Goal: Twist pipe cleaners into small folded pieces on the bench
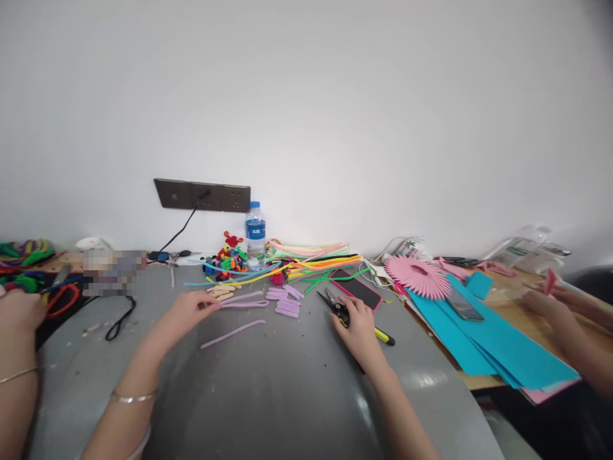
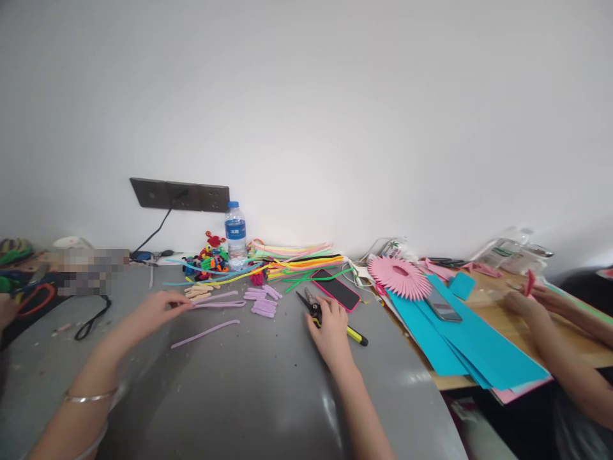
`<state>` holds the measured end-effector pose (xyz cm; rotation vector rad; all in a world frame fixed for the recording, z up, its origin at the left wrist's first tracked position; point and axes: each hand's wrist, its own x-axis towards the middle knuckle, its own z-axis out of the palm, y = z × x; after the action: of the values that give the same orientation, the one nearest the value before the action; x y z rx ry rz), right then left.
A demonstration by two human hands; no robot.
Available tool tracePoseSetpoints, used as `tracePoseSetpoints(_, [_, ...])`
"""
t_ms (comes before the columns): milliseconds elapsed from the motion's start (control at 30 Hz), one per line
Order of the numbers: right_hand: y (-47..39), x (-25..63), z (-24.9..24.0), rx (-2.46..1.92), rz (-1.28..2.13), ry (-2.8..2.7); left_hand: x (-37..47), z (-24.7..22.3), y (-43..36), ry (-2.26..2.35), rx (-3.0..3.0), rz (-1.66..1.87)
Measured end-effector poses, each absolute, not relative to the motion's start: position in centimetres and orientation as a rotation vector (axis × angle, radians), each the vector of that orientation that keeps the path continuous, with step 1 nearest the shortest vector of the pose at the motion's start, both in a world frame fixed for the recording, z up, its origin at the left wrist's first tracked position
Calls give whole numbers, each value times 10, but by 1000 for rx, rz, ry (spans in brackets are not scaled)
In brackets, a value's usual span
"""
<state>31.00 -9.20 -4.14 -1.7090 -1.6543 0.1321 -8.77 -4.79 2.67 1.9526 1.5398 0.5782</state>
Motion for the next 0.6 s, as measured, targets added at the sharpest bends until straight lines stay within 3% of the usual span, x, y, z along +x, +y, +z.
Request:
tracePoseSetpoints(133, [-84, 266, -8, -1376, 766, -1571, -66, 40, -50, 1378, 1873, 742])
tracePoseSetpoints(233, [-66, 218, 6, -1048, 1240, -1529, -34, 45, -41, 1251, 1810, 674])
tracePoseSetpoints(600, [24, 156, 3, -802, 1255, -1555, -12, 18, 14, 1063, 1557, 800])
